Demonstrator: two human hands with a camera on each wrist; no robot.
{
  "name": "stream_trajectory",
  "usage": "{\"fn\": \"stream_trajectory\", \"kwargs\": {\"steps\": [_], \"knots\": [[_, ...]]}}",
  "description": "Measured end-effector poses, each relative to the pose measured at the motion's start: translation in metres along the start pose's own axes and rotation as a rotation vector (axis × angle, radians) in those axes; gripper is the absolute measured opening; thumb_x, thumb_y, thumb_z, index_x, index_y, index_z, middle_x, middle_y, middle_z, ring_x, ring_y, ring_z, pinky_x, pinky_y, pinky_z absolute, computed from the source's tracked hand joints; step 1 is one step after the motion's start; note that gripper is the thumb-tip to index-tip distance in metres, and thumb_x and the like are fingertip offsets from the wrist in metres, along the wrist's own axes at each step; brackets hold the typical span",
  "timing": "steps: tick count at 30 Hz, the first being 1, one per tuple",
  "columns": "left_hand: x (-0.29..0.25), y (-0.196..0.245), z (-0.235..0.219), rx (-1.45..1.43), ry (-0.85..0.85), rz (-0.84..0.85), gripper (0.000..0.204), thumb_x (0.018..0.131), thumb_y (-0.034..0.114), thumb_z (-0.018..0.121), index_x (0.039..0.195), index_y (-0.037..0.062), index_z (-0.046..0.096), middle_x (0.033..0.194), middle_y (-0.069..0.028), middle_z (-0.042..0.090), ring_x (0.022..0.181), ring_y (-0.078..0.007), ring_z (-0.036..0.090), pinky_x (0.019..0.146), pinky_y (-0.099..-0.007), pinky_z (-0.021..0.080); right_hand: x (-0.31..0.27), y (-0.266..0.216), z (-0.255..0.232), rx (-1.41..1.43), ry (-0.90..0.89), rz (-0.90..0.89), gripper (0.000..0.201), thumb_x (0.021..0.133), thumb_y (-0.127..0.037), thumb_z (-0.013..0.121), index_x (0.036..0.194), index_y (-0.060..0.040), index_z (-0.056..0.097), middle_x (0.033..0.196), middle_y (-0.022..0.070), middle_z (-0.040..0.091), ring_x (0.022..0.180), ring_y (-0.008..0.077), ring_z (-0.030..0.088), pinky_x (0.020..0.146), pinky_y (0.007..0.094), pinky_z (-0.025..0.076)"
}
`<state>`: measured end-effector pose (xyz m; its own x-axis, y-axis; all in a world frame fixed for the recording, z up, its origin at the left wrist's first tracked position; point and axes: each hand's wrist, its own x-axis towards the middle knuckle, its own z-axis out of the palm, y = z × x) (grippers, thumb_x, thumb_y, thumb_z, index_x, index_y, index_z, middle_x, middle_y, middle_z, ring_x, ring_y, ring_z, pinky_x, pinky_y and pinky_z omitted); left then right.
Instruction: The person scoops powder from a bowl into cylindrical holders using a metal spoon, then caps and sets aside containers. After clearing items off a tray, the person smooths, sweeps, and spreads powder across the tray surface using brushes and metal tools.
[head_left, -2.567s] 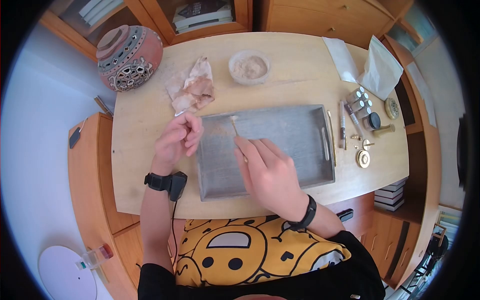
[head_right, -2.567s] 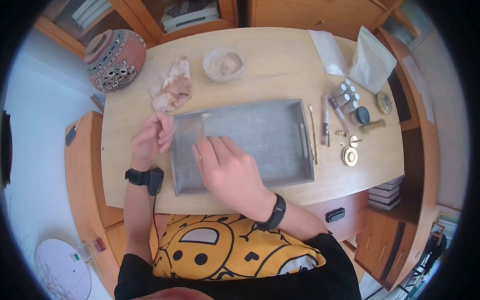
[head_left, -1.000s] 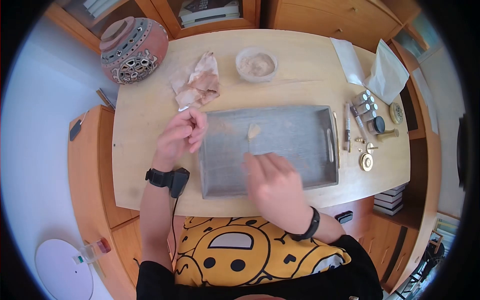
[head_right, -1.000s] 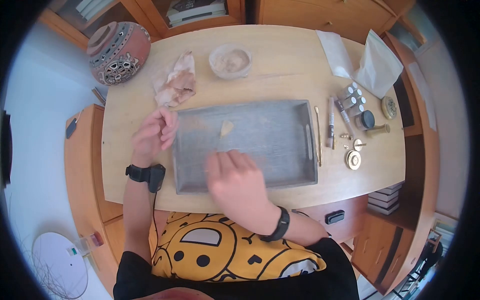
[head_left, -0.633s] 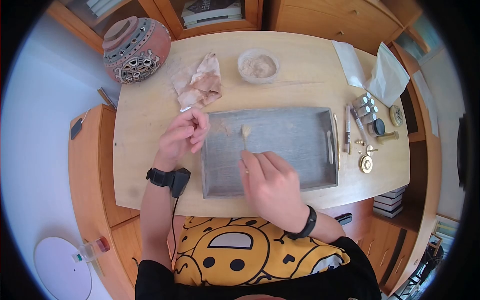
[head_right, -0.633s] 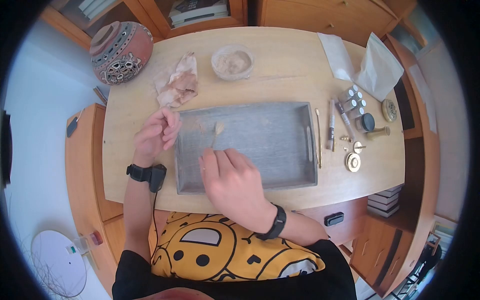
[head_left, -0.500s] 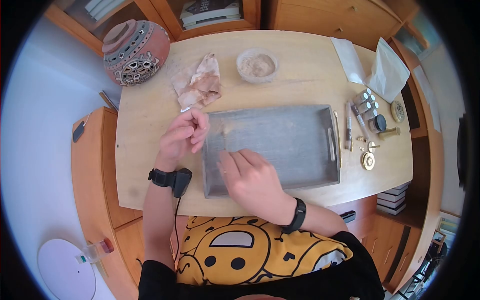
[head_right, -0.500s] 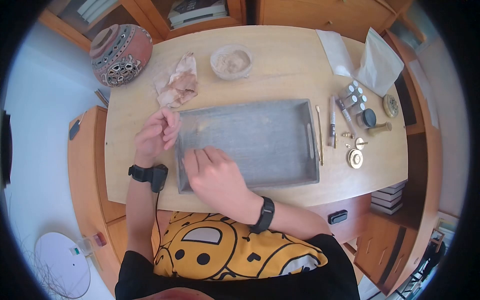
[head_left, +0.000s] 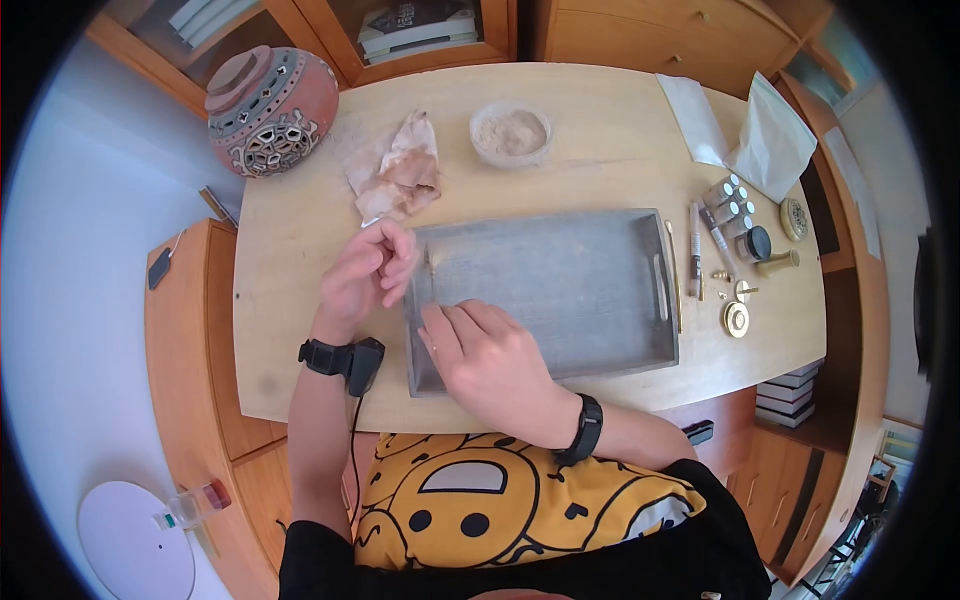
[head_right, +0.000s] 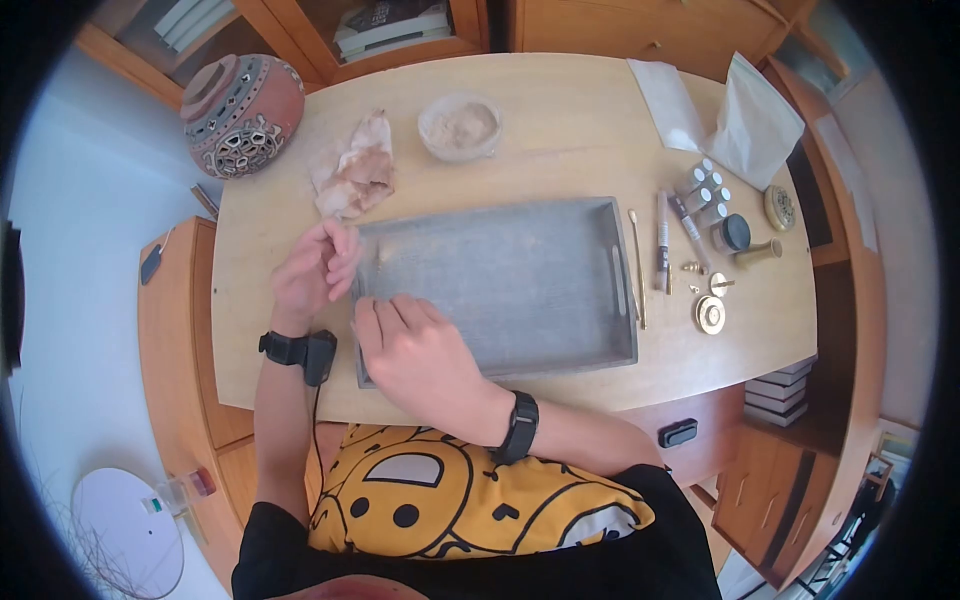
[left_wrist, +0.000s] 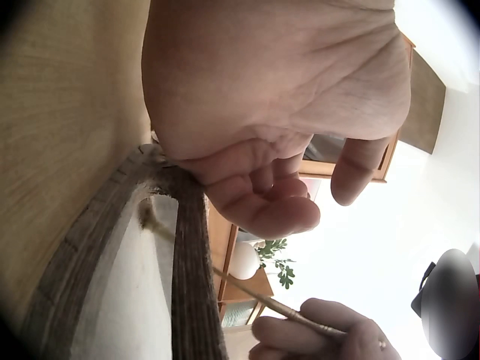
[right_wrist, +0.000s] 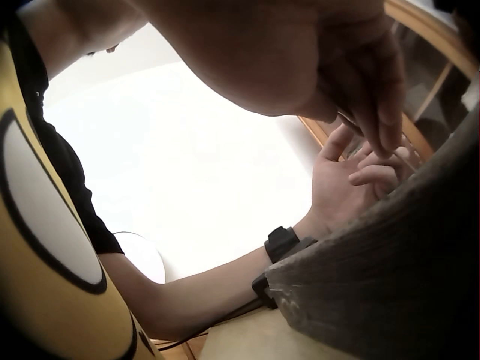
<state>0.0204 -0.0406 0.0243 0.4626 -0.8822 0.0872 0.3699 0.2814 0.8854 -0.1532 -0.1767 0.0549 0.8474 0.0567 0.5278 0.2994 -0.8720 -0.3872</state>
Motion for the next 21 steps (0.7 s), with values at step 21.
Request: {"fn": "stream_trajectory", "kwargs": {"steps": [21], "knots": [[-0.001, 0.001, -0.011, -0.178, 0.04, 0.097, 0.034, 0.099, 0.038, 0.046, 0.084, 0.0071, 0.042, 0.074, 0.0028, 0.032, 0.062, -0.0078, 0.031, 0.049, -0.0203, 0.028, -0.002, 0.009, -0.014, 0.169, 0.172, -0.036, 0.033, 0.075, 0.0, 0.072, 0.106, 0.0024, 0.061, 0.086, 0.0105, 0.064, 0.072, 0.0251, 0.062, 0.06, 0.0335, 0.052]]}}
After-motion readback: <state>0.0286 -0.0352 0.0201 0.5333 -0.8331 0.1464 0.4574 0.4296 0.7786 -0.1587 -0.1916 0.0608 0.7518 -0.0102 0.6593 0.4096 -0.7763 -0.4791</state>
